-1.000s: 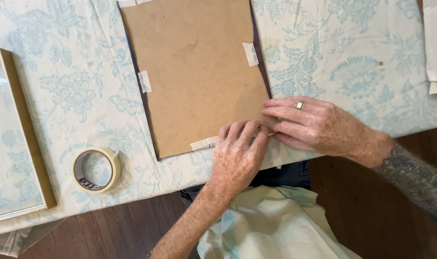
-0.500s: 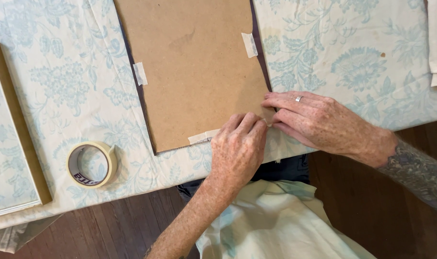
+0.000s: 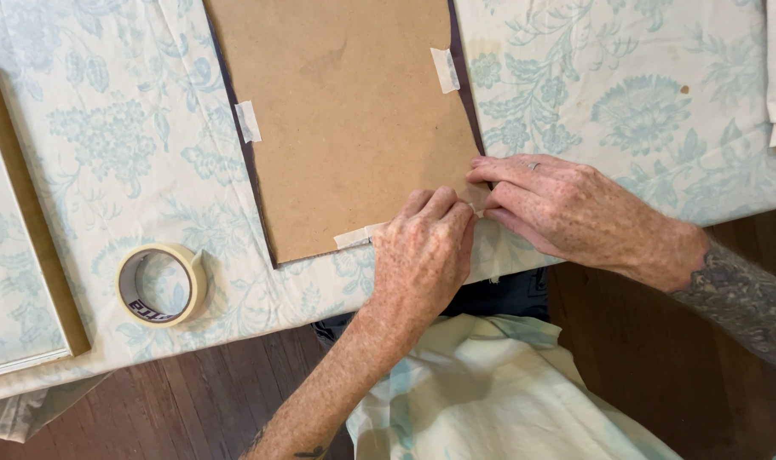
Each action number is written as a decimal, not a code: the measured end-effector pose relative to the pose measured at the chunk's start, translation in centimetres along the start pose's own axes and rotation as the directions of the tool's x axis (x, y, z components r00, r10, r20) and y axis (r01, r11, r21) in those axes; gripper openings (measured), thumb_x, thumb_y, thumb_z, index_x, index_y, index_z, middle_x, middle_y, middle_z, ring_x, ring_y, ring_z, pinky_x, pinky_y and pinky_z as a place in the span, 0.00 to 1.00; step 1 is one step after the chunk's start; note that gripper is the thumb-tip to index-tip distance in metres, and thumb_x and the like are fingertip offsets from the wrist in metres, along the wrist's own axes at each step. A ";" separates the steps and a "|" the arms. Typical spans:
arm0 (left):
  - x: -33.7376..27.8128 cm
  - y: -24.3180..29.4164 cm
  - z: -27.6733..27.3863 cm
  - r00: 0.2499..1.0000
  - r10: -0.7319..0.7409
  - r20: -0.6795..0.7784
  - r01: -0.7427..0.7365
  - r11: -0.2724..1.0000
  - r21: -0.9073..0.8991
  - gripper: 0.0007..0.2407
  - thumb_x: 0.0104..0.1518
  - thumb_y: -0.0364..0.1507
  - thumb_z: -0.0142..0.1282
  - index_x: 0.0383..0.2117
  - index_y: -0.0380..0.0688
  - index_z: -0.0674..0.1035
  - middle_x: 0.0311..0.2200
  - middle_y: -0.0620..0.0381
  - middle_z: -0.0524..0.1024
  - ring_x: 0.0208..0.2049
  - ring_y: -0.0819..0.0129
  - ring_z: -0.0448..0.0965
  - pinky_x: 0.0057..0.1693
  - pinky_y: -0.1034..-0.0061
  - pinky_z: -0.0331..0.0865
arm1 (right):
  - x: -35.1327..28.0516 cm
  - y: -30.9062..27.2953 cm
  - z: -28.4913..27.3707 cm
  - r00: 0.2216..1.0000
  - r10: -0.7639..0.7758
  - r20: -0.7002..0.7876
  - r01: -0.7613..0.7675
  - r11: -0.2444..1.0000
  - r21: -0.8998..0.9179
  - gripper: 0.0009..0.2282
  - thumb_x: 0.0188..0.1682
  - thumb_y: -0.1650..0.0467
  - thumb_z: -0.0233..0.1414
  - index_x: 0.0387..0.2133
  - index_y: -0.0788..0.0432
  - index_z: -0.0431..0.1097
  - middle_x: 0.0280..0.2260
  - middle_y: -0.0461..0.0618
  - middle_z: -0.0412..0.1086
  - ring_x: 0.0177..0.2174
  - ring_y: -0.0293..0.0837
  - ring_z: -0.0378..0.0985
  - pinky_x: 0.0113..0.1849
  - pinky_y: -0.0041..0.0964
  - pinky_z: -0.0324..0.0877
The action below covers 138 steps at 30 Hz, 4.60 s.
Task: Taping the edges of a cardboard board using masking tape on a table.
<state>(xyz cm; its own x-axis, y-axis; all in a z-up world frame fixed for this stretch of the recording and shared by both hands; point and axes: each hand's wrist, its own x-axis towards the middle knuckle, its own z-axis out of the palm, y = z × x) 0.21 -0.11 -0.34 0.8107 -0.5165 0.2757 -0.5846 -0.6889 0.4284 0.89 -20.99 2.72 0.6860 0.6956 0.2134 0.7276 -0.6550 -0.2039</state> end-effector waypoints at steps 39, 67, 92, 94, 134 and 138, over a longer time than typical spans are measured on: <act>6.8 0.4 1.5 0.778 -0.209 0.592 -0.006 0.941 0.340 0.07 0.57 0.33 0.55 0.40 0.59 0.81 0.33 0.62 0.79 0.36 0.58 0.80 0.38 0.62 0.71 | 0.6 -0.7 0.4 0.975 0.191 0.116 -0.188 0.982 -0.034 0.08 0.50 0.69 0.56 0.38 0.62 0.74 0.51 0.53 0.73 0.38 0.52 0.78 0.44 0.48 0.70; 10.4 -3.6 -2.1 0.634 -0.231 0.738 0.233 0.967 0.102 0.08 0.36 0.38 0.71 0.20 0.58 0.84 0.22 0.64 0.79 0.27 0.63 0.79 0.34 0.70 0.75 | 2.7 0.9 -1.3 0.838 0.395 0.377 -0.464 0.878 0.113 0.14 0.45 0.65 0.64 0.35 0.53 0.64 0.39 0.49 0.61 0.36 0.49 0.67 0.32 0.47 0.68; 5.6 -4.5 -2.2 0.934 0.037 0.355 0.044 0.975 -0.218 0.07 0.60 0.35 0.59 0.30 0.48 0.77 0.26 0.59 0.82 0.23 0.59 0.81 0.28 0.62 0.70 | -2.3 -0.6 -0.6 0.967 0.232 0.104 -0.240 0.968 0.075 0.12 0.51 0.70 0.59 0.47 0.57 0.75 0.36 0.52 0.70 0.30 0.41 0.74 0.34 0.35 0.77; 4.9 -4.5 -2.1 0.938 0.019 0.346 0.068 0.969 -0.237 0.05 0.61 0.31 0.51 0.33 0.47 0.79 0.30 0.55 0.84 0.25 0.52 0.81 0.29 0.57 0.68 | -3.0 -1.6 0.3 0.974 0.190 0.121 -0.188 0.982 -0.026 0.14 0.51 0.68 0.58 0.50 0.56 0.74 0.36 0.50 0.69 0.30 0.42 0.74 0.39 0.43 0.78; 2.2 -4.3 -0.9 0.897 0.436 0.074 -0.436 0.900 -0.014 0.09 0.57 0.25 0.57 0.44 0.46 0.76 0.41 0.56 0.72 0.36 0.60 0.71 0.40 0.66 0.64 | -1.4 2.1 -1.3 0.983 -0.182 -0.013 0.179 0.974 -0.139 0.06 0.54 0.78 0.57 0.42 0.57 0.74 0.40 0.50 0.71 0.40 0.49 0.76 0.43 0.43 0.75; 5.6 -4.4 -0.5 0.869 0.485 0.098 -0.482 0.874 -0.056 0.08 0.65 0.27 0.58 0.47 0.47 0.73 0.39 0.54 0.66 0.36 0.62 0.73 0.38 0.67 0.75 | -1.4 2.5 -0.9 0.960 -0.280 -0.009 0.272 0.939 -0.212 0.09 0.55 0.79 0.56 0.47 0.59 0.74 0.37 0.50 0.71 0.35 0.48 0.75 0.39 0.43 0.78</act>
<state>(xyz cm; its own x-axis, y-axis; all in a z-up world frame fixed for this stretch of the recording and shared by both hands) 7.34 0.34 -0.27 0.4175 -0.8328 0.3635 -0.9002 -0.3246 0.2902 1.75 -23.87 2.74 0.4551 0.8484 0.2703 0.8698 -0.4885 0.0688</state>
